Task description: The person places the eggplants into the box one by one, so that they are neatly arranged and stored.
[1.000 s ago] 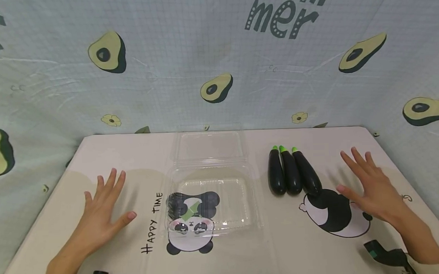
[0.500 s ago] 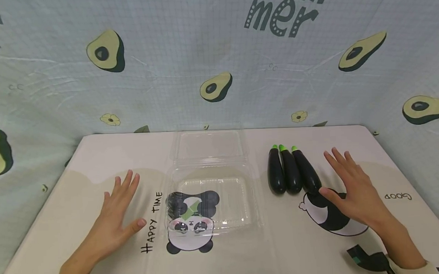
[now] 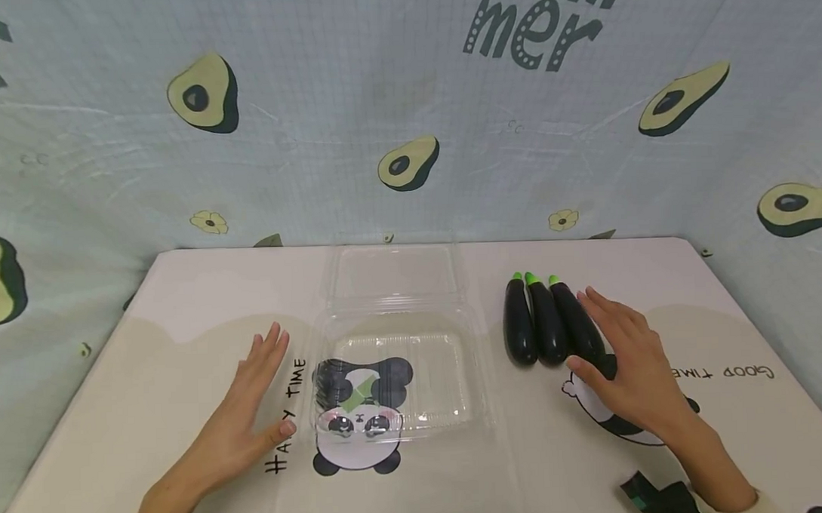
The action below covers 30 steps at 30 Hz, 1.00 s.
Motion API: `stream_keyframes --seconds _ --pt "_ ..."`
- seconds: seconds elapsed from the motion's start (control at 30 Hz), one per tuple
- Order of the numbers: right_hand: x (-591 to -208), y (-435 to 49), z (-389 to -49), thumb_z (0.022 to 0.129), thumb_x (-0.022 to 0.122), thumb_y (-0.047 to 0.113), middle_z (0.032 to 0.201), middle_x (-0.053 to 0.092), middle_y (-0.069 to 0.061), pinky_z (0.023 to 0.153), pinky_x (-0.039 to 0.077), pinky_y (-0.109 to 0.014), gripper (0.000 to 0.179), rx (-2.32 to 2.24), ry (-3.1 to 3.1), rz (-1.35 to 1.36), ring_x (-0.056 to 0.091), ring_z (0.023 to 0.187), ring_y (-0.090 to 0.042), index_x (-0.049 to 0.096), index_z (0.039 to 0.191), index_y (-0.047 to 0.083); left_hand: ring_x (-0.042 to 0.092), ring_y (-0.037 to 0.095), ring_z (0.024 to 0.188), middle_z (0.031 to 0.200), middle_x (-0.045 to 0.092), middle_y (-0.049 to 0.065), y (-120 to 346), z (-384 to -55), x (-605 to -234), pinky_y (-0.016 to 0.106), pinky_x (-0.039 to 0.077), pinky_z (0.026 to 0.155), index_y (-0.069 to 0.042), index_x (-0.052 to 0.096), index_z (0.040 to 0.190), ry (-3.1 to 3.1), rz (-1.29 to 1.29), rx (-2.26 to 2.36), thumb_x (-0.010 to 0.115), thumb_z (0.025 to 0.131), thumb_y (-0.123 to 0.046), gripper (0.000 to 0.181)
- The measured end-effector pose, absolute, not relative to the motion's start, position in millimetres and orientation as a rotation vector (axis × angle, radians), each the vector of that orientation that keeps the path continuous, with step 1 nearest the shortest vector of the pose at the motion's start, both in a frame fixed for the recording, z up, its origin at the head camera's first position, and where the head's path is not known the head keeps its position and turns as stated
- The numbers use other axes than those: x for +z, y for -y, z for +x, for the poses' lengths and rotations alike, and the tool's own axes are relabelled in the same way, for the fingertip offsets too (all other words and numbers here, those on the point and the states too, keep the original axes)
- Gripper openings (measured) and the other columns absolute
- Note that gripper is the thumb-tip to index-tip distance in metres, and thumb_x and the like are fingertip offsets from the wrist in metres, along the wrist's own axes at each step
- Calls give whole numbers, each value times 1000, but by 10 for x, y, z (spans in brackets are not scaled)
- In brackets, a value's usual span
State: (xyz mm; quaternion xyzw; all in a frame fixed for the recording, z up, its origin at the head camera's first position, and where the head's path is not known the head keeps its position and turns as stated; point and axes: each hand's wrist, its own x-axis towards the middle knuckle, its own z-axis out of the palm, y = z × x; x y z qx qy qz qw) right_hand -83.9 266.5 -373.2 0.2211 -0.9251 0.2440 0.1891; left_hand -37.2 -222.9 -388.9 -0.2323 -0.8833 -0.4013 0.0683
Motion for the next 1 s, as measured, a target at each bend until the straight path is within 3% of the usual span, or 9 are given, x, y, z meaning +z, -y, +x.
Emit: stream_keyframes --seconds 0.2,0.33,0.5,0.57,0.73,0.83,0.93,1.0 --pt "-3812 -2490 -841 85 65 48 139 49 -15 85 34 -60 69 720 2516 628 44 118 -37 47 142 13 -5 33 145 160 5 6 2230 -406 -3955 62 0 109 -14 15 155 2678 -733 -1274 66 86 -46 91" --pt "-3862 -2391 -825 85 69 38 125 58 -16 81 39 -46 60 788 2452 559 50 106 -31 53 137 11 -7 33 144 160 5 8 2243 -424 -3967 62 -1 109 -14 16 154 2672 -771 -1322 66 85 -47 92" --pt "-3895 -2245 -797 82 74 20 89 58 -9 58 34 -24 50 824 2422 465 49 77 -19 59 130 9 -8 37 144 160 6 11 2237 -447 -3989 73 3 102 -14 17 154 2665 -777 -1410 75 79 -36 98" --pt "-3909 -2196 -790 82 74 15 84 55 -6 50 31 -20 49 834 2411 453 46 68 -15 60 127 8 -6 40 143 160 6 11 2218 -457 -4008 75 5 100 -14 17 154 2675 -760 -1416 78 75 -29 101" --pt "-3976 -2112 -784 80 73 7 100 62 -11 43 32 -16 46 874 2376 454 48 59 -11 61 124 4 -1 44 142 160 9 10 2163 -479 -4080 66 4 107 -12 18 154 2681 -754 -1388 78 75 -25 100" --pt "-4036 -2075 -787 81 73 10 108 61 -12 43 34 -18 46 840 2405 444 50 60 -9 60 125 5 2 43 142 159 11 11 2149 -486 -4131 45 2 115 -9 19 153 2655 -779 -1377 77 77 -33 98" --pt "-4087 -2041 -794 82 73 12 107 61 -11 42 35 -21 46 797 2419 436 50 58 -8 60 125 7 4 39 143 159 11 11 2145 -483 -4183 27 4 114 -9 20 153 2637 -814 -1384 75 78 -40 98" --pt "-4110 -2022 -799 81 73 12 106 62 -11 43 36 -22 46 791 2408 438 51 57 -8 60 125 7 4 35 144 160 8 11 2147 -475 -4210 36 10 115 -8 21 153 2631 -825 -1396 74 79 -43 97"
